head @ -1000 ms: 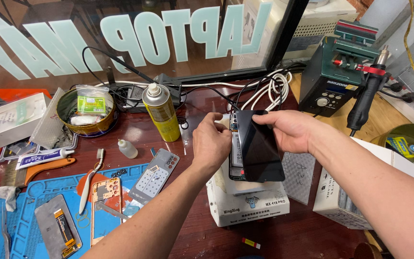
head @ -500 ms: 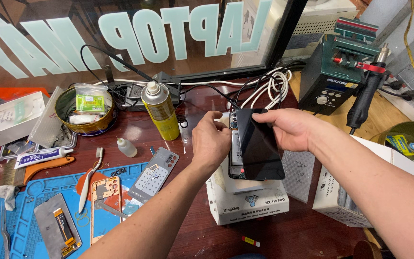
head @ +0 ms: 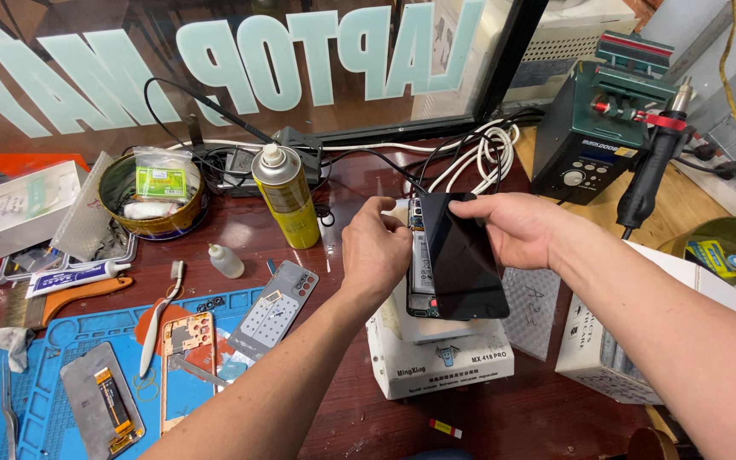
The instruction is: The person handles a disassembled smartphone, repeatedly aligning and pressing the screen assembly onto the internal chassis. The person also picks up and sets down the phone's metal frame and a small adhesive strip. The task remains incomplete as the phone is not fully reassembled.
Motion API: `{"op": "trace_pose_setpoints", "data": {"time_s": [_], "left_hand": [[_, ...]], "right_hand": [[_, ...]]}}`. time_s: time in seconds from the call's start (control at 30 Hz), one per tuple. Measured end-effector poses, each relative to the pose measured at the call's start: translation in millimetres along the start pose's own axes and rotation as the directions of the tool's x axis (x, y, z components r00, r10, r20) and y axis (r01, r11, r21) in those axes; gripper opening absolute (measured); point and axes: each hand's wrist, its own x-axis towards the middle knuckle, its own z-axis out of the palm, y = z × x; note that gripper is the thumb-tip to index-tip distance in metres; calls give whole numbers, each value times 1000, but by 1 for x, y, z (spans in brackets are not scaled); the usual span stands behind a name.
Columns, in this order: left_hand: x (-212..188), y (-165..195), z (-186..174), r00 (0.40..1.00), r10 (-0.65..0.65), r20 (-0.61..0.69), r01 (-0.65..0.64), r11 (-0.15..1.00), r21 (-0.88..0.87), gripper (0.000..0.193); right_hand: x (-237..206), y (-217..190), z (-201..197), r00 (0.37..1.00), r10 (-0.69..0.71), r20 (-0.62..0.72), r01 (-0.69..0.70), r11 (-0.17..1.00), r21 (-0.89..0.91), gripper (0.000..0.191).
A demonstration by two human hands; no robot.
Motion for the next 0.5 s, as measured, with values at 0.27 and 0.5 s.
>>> {"op": "trace_pose_setpoints", "data": {"time_s": [0.27,0.5], "left_hand": [[0,0,1,1000,-5,-9,5,1000,-2,46],[1,-1,2,1000,5,-11,-5,1000,-2,46]], "right_hand": [[1,0,-3,1000,6,11,-6,1000,-1,28],[2,0,-3,1000,-2,26,2,1000,8,28]]}}
